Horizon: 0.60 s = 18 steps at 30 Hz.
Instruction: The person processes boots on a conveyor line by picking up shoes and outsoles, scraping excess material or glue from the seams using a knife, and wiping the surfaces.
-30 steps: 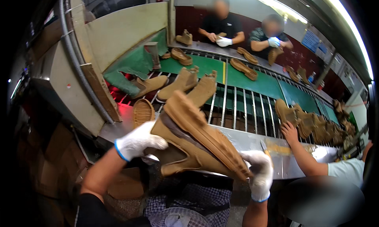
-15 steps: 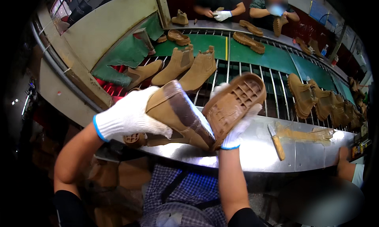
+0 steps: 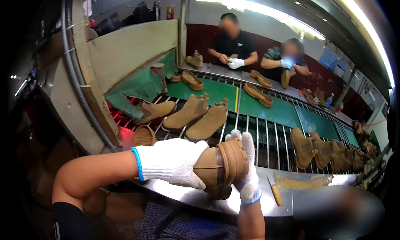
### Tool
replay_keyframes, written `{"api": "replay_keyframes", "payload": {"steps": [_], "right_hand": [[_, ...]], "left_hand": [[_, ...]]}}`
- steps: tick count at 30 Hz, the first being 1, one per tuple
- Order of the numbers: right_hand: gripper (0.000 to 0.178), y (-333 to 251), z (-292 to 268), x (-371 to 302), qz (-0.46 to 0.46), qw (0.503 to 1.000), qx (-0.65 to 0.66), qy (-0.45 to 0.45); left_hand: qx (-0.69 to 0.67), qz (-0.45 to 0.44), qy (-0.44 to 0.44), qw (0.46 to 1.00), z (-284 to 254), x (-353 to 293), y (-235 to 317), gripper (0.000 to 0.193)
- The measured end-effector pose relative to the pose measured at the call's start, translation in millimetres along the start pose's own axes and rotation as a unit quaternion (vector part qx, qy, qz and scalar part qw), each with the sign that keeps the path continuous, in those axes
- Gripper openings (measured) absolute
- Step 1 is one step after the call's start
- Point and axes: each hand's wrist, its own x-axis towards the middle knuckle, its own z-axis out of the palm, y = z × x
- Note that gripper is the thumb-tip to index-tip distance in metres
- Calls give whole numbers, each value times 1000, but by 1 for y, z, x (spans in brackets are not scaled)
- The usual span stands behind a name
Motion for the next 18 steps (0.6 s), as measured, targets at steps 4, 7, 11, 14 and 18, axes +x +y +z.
{"api": "replay_keyframes", "payload": {"steps": [4,7,11,14,18], "right_hand": [[132,-7,9,0,-56,998,-12,-13],[93,2,10,3,-131,983,117,47],[83,6,16,6,-160,970,181,40],[86,-5,15,5,-132,991,7,30],[82,-5,18,-2,-197,977,45,66]], "left_hand": [[51,21,-8,998,-3,3,8,89],[44,54,25,997,1,8,5,87],[18,33,24,999,2,4,8,82],[39,61,46,996,5,9,8,79],[50,47,-4,998,-6,10,28,77]]}}
